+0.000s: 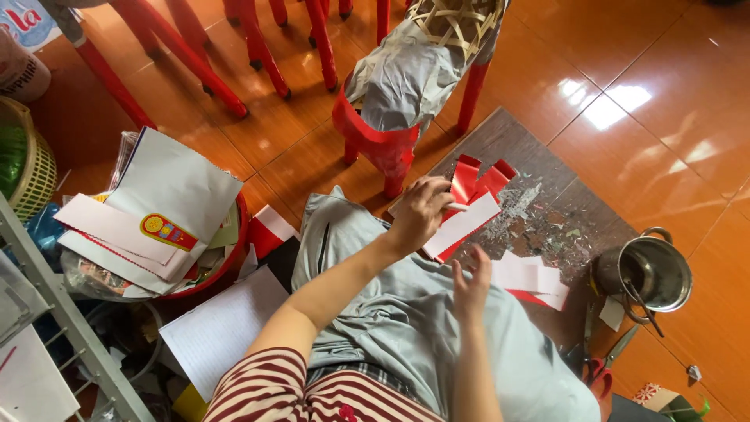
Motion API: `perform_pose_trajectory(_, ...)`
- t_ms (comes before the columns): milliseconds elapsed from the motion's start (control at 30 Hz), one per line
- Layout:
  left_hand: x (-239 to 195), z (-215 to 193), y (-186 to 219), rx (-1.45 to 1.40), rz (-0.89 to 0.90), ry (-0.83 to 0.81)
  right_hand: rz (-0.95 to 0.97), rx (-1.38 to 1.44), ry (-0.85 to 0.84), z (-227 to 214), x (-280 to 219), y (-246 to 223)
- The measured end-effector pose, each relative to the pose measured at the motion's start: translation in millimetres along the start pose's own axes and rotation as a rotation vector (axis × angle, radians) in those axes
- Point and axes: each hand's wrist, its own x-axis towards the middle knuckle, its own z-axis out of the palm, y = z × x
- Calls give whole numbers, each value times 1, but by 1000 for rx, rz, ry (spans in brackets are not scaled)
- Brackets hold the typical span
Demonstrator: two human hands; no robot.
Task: Constructing a decorative paper figure by cutting and gluing red paper strips onto a wicker frame.
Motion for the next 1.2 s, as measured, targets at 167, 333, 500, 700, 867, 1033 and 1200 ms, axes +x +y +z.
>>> perform_pose_trajectory(167, 19, -54, 21, -288, 138, -370, -303, 148, 76, -21, 38, -102)
perform_pose_trajectory(333, 19, -107, 26, -498, 58, -345, -318, -32, -47, -6, 55, -67)
perform_pose_trajectory(500, 10, -162, -22, -674, -376, -81, 67, 431, -279, 12, 75, -51)
perform_pose_trajectory(700, 25, -192, -88, -968, -514, 433, -184, 772, -267, 21, 120, -152)
perform_pose_trajectory(867, -3, -154, -184, -985, -551, 669, -459, 404, -134, 48, 108, -204)
perform_pose_trajectory(1033, 41, -145, -211, -778, -561, 736, -514, 247, -51, 68, 109, -201)
perform_pose_trajectory(1200, 101, -152, -210, -467, -440, 599, -393, 385, 30, 72, 129, -214)
